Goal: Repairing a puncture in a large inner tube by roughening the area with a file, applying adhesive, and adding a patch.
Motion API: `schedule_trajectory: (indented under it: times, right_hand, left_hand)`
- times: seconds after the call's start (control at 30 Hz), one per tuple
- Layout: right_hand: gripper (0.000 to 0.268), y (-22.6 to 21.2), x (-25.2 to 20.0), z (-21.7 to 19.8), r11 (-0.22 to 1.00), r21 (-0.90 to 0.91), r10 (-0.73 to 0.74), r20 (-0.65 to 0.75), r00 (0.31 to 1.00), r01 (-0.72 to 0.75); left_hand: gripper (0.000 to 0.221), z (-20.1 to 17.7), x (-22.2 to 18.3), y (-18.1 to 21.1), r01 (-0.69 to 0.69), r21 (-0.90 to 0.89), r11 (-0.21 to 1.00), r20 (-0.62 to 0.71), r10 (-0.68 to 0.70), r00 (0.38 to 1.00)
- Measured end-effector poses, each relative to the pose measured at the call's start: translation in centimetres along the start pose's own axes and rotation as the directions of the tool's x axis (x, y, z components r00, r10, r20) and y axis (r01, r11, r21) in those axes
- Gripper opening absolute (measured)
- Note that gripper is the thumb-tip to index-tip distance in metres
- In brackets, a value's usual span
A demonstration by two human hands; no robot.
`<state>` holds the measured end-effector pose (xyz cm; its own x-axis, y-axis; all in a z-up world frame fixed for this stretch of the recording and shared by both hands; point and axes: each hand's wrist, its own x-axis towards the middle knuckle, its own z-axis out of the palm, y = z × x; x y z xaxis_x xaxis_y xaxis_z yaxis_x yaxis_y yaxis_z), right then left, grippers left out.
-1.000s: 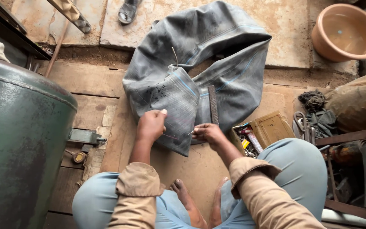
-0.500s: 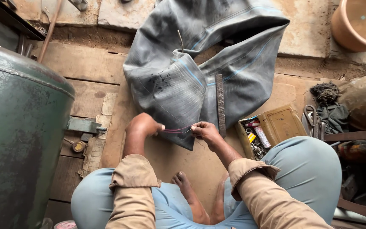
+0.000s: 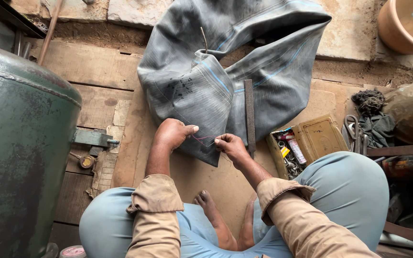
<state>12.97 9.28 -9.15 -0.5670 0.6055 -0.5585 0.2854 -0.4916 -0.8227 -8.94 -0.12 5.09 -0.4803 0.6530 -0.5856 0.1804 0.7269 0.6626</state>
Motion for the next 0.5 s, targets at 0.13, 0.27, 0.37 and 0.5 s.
schedule_trajectory:
  times: [0.13,0.27,0.37,0.5]
  right_hand:
    - [0.018,0.27,0.21,0.38,1.0,-0.014,-0.023,-0.026,0.999,0.023]
    - [0.017,-0.12,-0.25,0.81,0.998,-0.061,-0.038,-0.054,0.998,0.035]
    - [0.016,-0.1,-0.31,0.95,0.995,-0.079,-0.063,-0.056,0.996,0.058]
    - [0.016,-0.18,-0.38,1.03,0.993,-0.098,-0.079,-0.052,0.996,0.073]
  left_hand:
    - [0.042,0.17,0.19,-0.04,0.019,-0.061,0.998,0.011,-0.018,1.0]
    - [0.042,0.29,0.28,-0.11,0.021,-0.103,0.994,0.023,-0.019,1.0]
    - [0.042,0.34,0.34,-0.16,0.011,-0.118,0.993,0.017,-0.009,1.0]
    - [0.042,0.33,0.2,0.0,0.012,-0.129,0.992,0.015,-0.01,1.0]
